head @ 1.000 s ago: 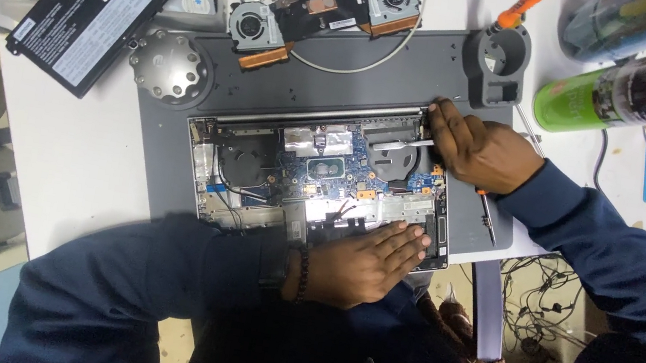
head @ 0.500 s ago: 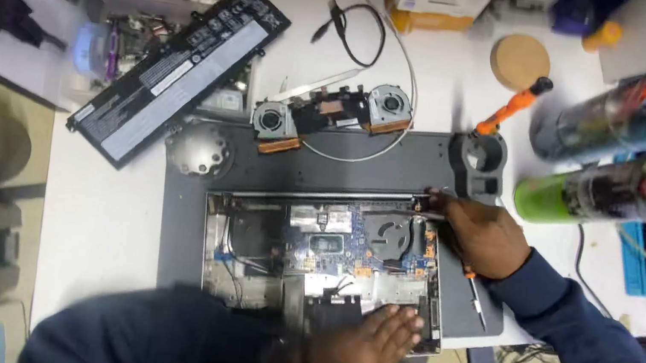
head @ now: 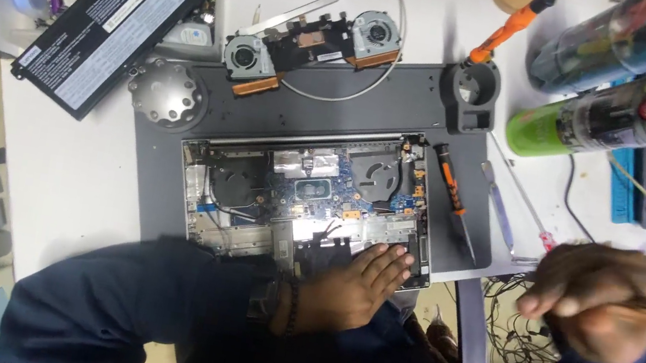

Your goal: Repairing a laptop by disassembling internal components using a screwdriver

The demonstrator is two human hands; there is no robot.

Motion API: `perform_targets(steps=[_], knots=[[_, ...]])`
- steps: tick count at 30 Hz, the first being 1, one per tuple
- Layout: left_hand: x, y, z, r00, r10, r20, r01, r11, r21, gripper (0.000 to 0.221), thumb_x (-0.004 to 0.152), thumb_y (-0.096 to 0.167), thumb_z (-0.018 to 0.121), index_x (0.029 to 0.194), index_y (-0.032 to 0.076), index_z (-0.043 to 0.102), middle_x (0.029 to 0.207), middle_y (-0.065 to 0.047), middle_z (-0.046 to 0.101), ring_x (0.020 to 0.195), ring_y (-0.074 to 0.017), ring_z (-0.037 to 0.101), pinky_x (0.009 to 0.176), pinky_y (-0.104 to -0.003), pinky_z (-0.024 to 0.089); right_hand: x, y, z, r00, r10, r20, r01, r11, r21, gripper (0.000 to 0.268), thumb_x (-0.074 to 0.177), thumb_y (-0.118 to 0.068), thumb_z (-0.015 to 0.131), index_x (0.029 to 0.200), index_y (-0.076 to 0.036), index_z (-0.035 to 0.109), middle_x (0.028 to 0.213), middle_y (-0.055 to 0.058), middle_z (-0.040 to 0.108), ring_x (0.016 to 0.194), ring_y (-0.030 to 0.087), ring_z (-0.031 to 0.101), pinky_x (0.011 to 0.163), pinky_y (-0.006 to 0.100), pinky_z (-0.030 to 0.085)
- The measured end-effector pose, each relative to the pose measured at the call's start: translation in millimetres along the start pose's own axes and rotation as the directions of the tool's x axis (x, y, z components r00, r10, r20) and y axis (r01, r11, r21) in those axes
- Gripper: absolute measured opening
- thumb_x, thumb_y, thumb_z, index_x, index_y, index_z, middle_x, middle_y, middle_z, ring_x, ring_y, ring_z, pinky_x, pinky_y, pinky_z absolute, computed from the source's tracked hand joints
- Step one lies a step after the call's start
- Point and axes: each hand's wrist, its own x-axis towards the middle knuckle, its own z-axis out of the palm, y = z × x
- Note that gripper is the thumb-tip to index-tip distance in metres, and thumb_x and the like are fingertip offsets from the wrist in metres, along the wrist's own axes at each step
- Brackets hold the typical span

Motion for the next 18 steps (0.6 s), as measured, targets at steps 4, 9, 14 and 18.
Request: perform_targets(steps=[4, 9, 14, 18], knots=[[-0.4, -5.7, 1.6, 0.998, 0.025, -0.064, -0.037, 0.981, -0.191, 0.053, 0.115, 0.020, 0.025, 0.145, -0.020, 0.041, 0.152, -0.040, 0.043, 0.144, -0.0549, 0.043, 0.125, -0.062, 0.033, -21.7, 19.6, 37.5, 0.988, 0.147, -0.041, -0.070, 0.674, 0.735, 0.026, 0.104, 0.005, 0.054, 0.081, -0.005, 0.062, 0.105, 0.029, 0.075, 0.039, 0.007, 0.018, 0.033, 0.026, 0.020], [3.8, -8.0, -11.6, 0.998, 0.060, -0.014, -0.058, 0.994, 0.089, 0.051, 0.113, 0.019, 0.022, 0.147, -0.011, 0.046, 0.152, -0.031, 0.049, 0.144, -0.0464, 0.047, 0.125, -0.055, 0.034, -4.9, 5.0, 56.4, 0.949, 0.300, -0.094, -0.132, 0.652, 0.747, 0.011, 0.105, 0.000, 0.057, 0.106, 0.009, 0.063, 0.118, 0.037, 0.068, 0.044, 0.005, 0.020, 0.040, 0.021, 0.020], [1.6, -9.7, -10.8, 0.998, 0.054, 0.029, -0.054, 0.998, 0.010, 0.054, 0.115, 0.024, 0.023, 0.150, -0.012, 0.041, 0.155, -0.033, 0.045, 0.146, -0.0471, 0.043, 0.127, -0.055, 0.032, -9.8, 0.3, 62.8, 0.950, 0.244, -0.196, -0.067, 0.771, 0.634, 0.012, 0.103, 0.000, 0.058, 0.107, 0.010, 0.061, 0.118, 0.042, 0.066, 0.045, 0.006, 0.021, 0.043, 0.024, 0.020], [2.5, -10.6, -11.8, 0.997, 0.067, 0.023, -0.068, 0.997, 0.032, 0.054, 0.114, 0.023, 0.022, 0.148, -0.012, 0.044, 0.153, -0.033, 0.048, 0.145, -0.0476, 0.045, 0.126, -0.055, 0.033, -15.1, -1.9, 63.9, 0.941, 0.245, -0.235, -0.075, 0.825, 0.560, 0.010, 0.099, -0.002, 0.063, 0.103, 0.007, 0.063, 0.117, 0.041, 0.067, 0.046, 0.007, 0.028, 0.045, 0.022, 0.030]])
